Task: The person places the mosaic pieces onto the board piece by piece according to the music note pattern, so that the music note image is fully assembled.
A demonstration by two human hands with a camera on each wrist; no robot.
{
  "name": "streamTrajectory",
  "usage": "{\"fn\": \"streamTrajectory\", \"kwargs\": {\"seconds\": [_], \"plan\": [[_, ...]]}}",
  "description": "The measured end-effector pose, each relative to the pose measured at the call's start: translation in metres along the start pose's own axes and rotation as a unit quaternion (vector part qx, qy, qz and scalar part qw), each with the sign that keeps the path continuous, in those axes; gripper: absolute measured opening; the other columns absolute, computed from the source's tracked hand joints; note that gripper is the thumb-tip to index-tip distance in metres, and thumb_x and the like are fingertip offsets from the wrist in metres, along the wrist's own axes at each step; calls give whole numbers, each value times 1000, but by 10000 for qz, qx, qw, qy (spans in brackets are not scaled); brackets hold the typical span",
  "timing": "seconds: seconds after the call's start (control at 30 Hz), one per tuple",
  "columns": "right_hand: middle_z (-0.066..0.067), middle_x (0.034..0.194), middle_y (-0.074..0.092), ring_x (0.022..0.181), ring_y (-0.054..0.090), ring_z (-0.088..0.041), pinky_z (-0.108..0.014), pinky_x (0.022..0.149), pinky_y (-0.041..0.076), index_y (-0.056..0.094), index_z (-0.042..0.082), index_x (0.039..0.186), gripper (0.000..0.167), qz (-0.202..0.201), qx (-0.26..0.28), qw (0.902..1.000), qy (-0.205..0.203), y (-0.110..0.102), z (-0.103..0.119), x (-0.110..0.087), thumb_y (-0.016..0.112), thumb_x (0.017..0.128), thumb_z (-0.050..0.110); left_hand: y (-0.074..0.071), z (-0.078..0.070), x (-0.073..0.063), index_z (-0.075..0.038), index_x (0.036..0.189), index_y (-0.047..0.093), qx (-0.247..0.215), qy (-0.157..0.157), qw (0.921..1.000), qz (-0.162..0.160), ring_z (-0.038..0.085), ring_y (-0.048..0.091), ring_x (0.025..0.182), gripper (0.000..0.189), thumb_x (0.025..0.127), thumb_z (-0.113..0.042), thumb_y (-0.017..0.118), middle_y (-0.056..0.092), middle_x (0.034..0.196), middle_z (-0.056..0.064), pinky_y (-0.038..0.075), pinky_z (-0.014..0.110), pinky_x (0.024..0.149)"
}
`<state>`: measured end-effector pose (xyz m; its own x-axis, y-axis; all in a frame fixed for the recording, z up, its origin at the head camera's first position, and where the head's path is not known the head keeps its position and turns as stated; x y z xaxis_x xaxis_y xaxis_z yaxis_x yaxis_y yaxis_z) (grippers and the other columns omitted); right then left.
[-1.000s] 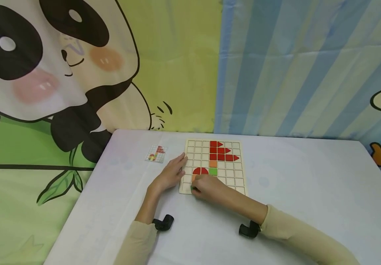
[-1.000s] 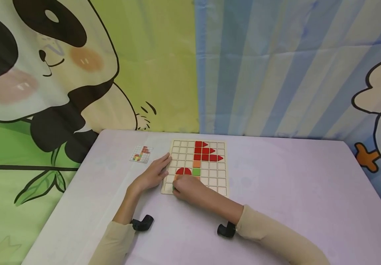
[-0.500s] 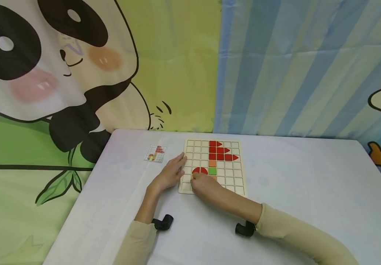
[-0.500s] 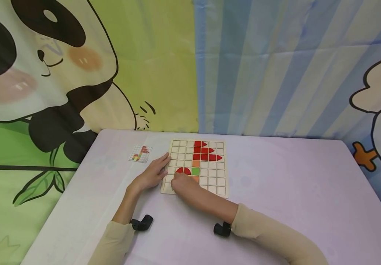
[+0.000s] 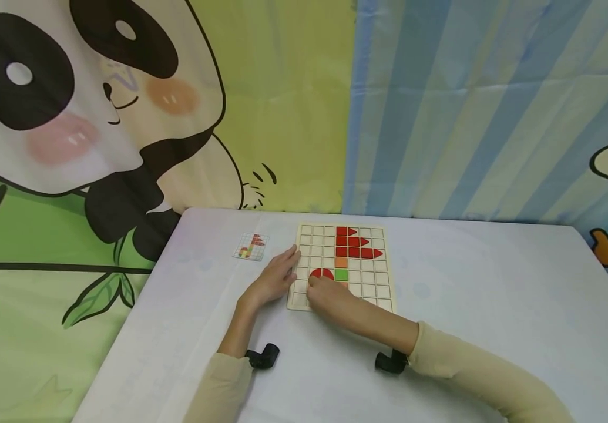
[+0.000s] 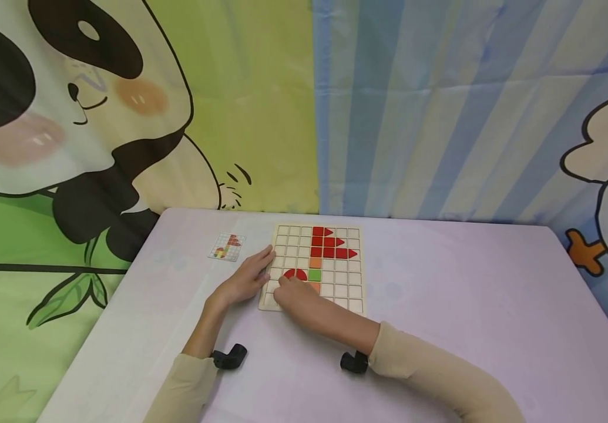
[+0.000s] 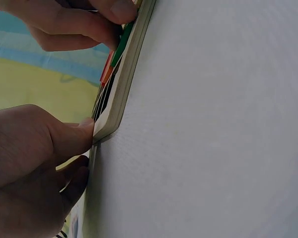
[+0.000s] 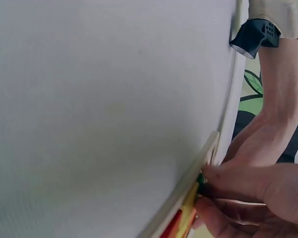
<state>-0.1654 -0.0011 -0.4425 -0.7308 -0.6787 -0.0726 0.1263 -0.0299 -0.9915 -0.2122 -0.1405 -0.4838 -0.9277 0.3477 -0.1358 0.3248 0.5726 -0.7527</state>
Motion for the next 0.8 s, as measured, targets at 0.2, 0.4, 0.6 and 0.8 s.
{"fn": "streamTrajectory", "kwargs": {"seconds": [0.2,0.4,0.6,0.8], "plan": [[-7,101,68,82,59,-19,-29,70,56,79,5,90,17,610,-27,9979,236,2,0,-8,82,89,21,4,1,1,-2,160,36,31,3,10000,39,37,23,158,58,105,-6,55,23,172,14,25,53,127],[-4,93,68,69,55,-15,-28,60,49,72,10,86,21,752,388,9958,347,3,-5,-13,82,90,29,-1,-1,-1,-1,159,36,-34,-37,10000,-13,37,23,158,58,105,-7,55,22,172,13,24,53,128],[-2,83,67,63,49,-11,-23,52,41,75,7,102,26,246,1025,9944,23,-7,-7,-31,82,90,29,1,0,-1,-2,160,34,-139,-89,9998,92,37,21,159,58,106,-8,54,20,173,13,22,54,128],[-2,80,66,63,48,-8,-20,52,39,76,0,112,31,2,1704,9854,32,-20,-16,-54,81,90,23,0,0,-2,-6,160,37,-95,-259,9996,7,35,22,159,59,105,-10,57,22,173,10,24,54,128]]}}
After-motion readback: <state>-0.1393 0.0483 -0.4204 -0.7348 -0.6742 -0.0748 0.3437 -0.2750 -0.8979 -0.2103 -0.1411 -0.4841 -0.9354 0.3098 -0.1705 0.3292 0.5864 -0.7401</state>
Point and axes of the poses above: each hand's wrist, its own x-axis towards the middle knuckle, its own y-axis out of the palm, z = x × y, the point moved 4 cm from there along x, towards the middle knuckle
